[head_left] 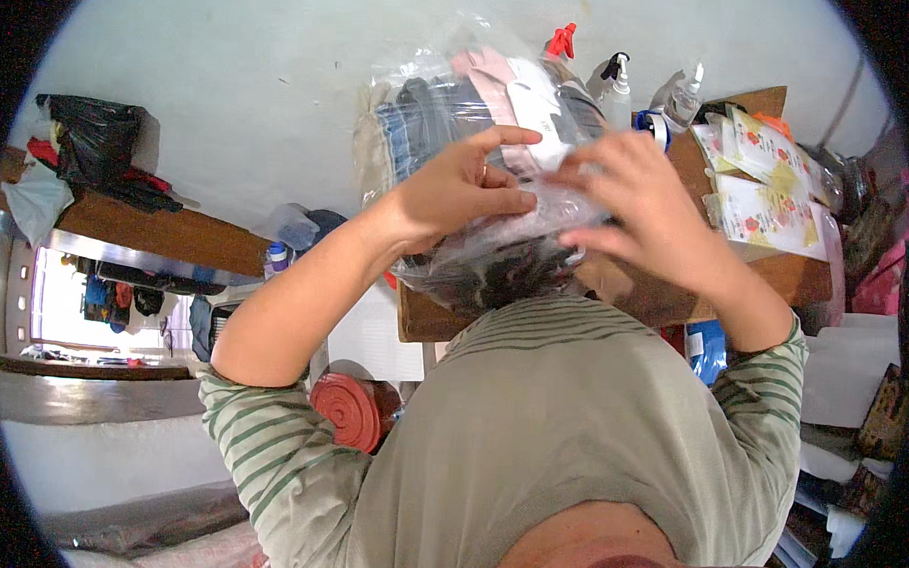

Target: The person packages a stack of folded clothes into a large plastic bag by hand, sprays the contents with a spray bottle, and seals the bag with adhesive tape and a paper label at a folding station.

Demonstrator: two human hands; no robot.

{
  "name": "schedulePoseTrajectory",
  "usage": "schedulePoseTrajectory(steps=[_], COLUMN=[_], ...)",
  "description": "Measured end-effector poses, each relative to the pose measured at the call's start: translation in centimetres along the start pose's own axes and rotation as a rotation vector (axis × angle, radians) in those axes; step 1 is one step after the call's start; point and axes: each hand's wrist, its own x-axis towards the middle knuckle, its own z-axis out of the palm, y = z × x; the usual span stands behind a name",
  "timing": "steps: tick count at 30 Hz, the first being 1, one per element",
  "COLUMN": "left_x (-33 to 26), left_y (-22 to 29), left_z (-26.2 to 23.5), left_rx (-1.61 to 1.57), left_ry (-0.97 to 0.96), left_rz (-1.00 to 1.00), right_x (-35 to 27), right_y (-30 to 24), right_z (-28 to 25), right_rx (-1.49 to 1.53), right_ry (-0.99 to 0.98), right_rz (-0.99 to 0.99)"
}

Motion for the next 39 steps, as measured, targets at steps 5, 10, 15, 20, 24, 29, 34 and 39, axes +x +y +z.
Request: schedulePoseTrajectory(steps=[5, 10, 15, 20, 24, 29, 34, 39], left_x=[-0.1, -1.3, -0.8, 1.4, 1.7, 1.2, -0.2, 0.2], left_y=[0.4, 2.6, 2.6, 0.4, -0.9, -0.2, -1.1, -0.4], left_z=[0.7, 0.2, -0.3, -0.5, -0.8, 0.0, 1.2, 0.3], left_rx=[0.528, 1.151, 1.227, 0.337, 0.163, 0.178, 1.129, 1.203], left_ry=[-0.069, -0.195, -0.202, -0.157, -0.15, -0.118, 0.063, -0.109], left_rz=[0.215, 0.092, -0.036, 0.102, 0.028, 0.052, 0.591, 0.175], right_x=[-0.2, 0.4, 0.9, 0.8, 0.8, -0.1, 0.2, 1.1], right_y=[-0.2, 0.9, 1.6, 2.0, 0.4, -0.8, 0.5, 2.4], right_z=[1.0, 0.4, 0.0, 1.0, 0.4, 1.2, 1.7, 0.8], right_rx=[-0.136, 0.255, 0.613, 0.573, -0.114, -0.33, -0.114, 0.188], right_ry=[-0.205, -0.32, -0.462, -0.419, -0.075, -0.122, -0.215, -0.49], right_rz=[-0.014, 0.203, 0.462, 0.488, -0.021, -0.106, -0.007, 0.192])
